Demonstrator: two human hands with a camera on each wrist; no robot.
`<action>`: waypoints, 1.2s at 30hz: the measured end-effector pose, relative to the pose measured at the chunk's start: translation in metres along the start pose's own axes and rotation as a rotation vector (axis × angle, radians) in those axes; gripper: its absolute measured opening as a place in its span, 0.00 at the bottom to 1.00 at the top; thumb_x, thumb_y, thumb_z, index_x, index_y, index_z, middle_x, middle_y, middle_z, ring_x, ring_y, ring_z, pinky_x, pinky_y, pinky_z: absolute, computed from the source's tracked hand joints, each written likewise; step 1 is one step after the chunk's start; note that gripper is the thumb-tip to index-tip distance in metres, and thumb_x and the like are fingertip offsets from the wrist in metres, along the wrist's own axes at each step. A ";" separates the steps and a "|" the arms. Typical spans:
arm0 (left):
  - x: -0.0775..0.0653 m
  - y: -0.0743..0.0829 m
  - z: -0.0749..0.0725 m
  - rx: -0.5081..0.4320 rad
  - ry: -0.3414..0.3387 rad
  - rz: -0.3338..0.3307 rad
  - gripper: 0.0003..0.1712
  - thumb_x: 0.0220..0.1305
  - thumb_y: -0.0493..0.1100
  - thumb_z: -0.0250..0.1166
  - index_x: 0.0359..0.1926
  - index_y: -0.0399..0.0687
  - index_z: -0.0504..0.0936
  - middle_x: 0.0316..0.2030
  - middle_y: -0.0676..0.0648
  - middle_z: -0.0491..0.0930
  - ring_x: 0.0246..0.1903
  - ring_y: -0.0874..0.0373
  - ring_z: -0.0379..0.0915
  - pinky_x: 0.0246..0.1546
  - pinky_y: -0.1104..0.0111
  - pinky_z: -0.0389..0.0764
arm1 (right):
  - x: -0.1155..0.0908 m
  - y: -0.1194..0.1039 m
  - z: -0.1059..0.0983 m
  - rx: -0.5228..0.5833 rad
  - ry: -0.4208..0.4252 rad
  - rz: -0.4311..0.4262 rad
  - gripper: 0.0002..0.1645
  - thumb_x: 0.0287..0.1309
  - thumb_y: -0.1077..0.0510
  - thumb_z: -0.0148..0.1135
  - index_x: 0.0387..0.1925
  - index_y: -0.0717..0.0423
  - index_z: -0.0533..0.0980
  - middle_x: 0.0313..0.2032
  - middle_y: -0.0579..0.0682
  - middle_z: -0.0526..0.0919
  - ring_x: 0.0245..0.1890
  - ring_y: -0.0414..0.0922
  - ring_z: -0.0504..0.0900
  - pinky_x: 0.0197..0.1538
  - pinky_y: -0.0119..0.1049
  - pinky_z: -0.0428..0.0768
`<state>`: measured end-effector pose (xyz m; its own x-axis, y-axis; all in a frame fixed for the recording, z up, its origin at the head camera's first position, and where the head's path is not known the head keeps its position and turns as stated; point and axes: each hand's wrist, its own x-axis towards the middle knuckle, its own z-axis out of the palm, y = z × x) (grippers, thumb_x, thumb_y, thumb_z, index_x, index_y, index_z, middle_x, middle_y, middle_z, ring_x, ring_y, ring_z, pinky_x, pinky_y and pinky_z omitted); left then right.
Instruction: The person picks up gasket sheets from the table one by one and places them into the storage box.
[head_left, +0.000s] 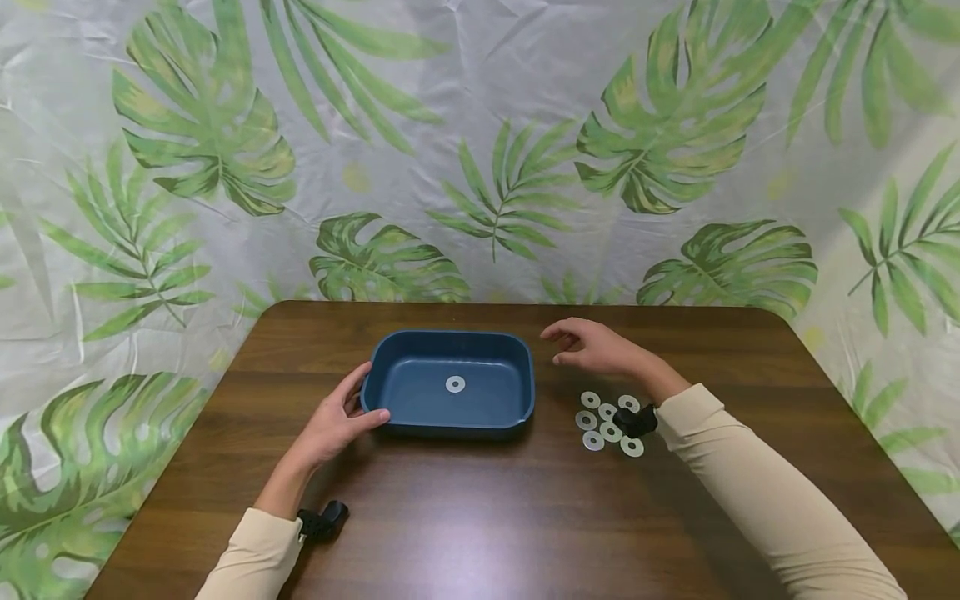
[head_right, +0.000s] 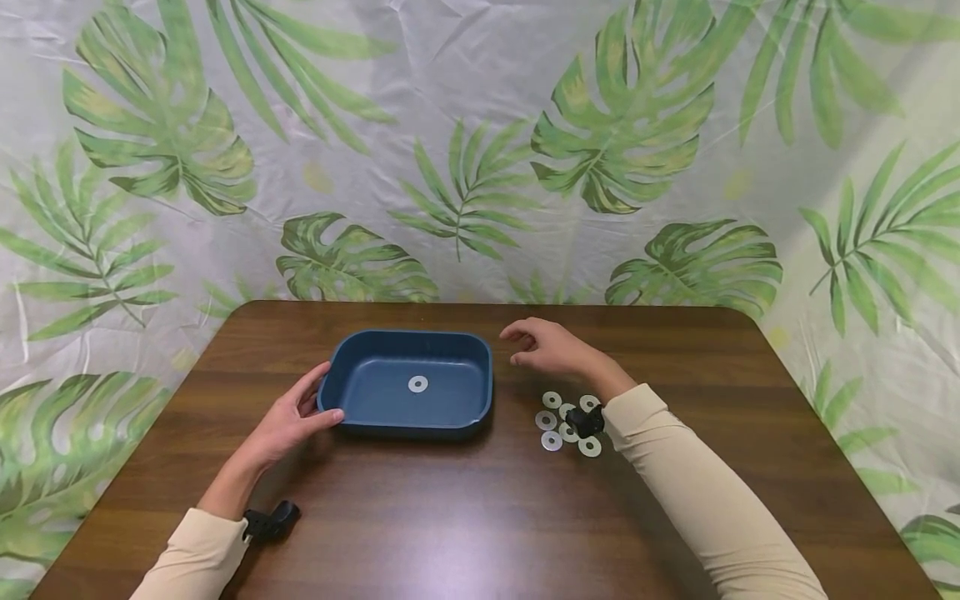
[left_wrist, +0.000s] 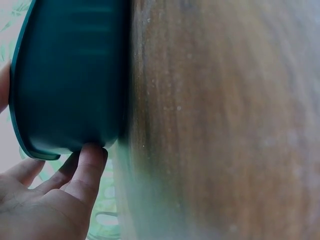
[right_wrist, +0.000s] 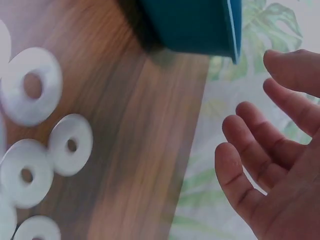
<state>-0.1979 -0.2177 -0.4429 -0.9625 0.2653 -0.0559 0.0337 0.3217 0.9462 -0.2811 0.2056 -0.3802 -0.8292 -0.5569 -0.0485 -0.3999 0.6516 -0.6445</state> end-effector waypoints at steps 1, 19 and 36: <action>0.000 0.000 0.000 -0.006 -0.003 0.002 0.50 0.66 0.39 0.66 0.79 0.46 0.46 0.77 0.32 0.48 0.73 0.35 0.55 0.58 0.74 0.74 | -0.004 0.003 -0.001 -0.010 -0.001 -0.002 0.24 0.64 0.63 0.62 0.62 0.61 0.73 0.60 0.63 0.77 0.58 0.62 0.77 0.60 0.54 0.76; -0.001 0.000 0.000 -0.019 -0.002 -0.007 0.49 0.66 0.39 0.66 0.79 0.47 0.45 0.77 0.32 0.48 0.73 0.35 0.56 0.55 0.77 0.75 | -0.065 0.040 -0.005 -0.046 -0.015 0.049 0.24 0.65 0.61 0.61 0.61 0.65 0.72 0.58 0.65 0.78 0.56 0.61 0.78 0.55 0.53 0.79; -0.001 0.002 0.000 -0.022 0.000 -0.003 0.50 0.65 0.38 0.66 0.79 0.44 0.45 0.77 0.31 0.48 0.72 0.34 0.57 0.52 0.80 0.74 | -0.098 0.095 -0.002 -0.042 0.000 0.083 0.22 0.57 0.67 0.65 0.55 0.61 0.79 0.43 0.55 0.84 0.41 0.42 0.79 0.40 0.32 0.77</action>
<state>-0.1966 -0.2173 -0.4412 -0.9626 0.2644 -0.0591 0.0247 0.3029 0.9527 -0.2387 0.3234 -0.4349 -0.8604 -0.4997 -0.1004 -0.3455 0.7166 -0.6058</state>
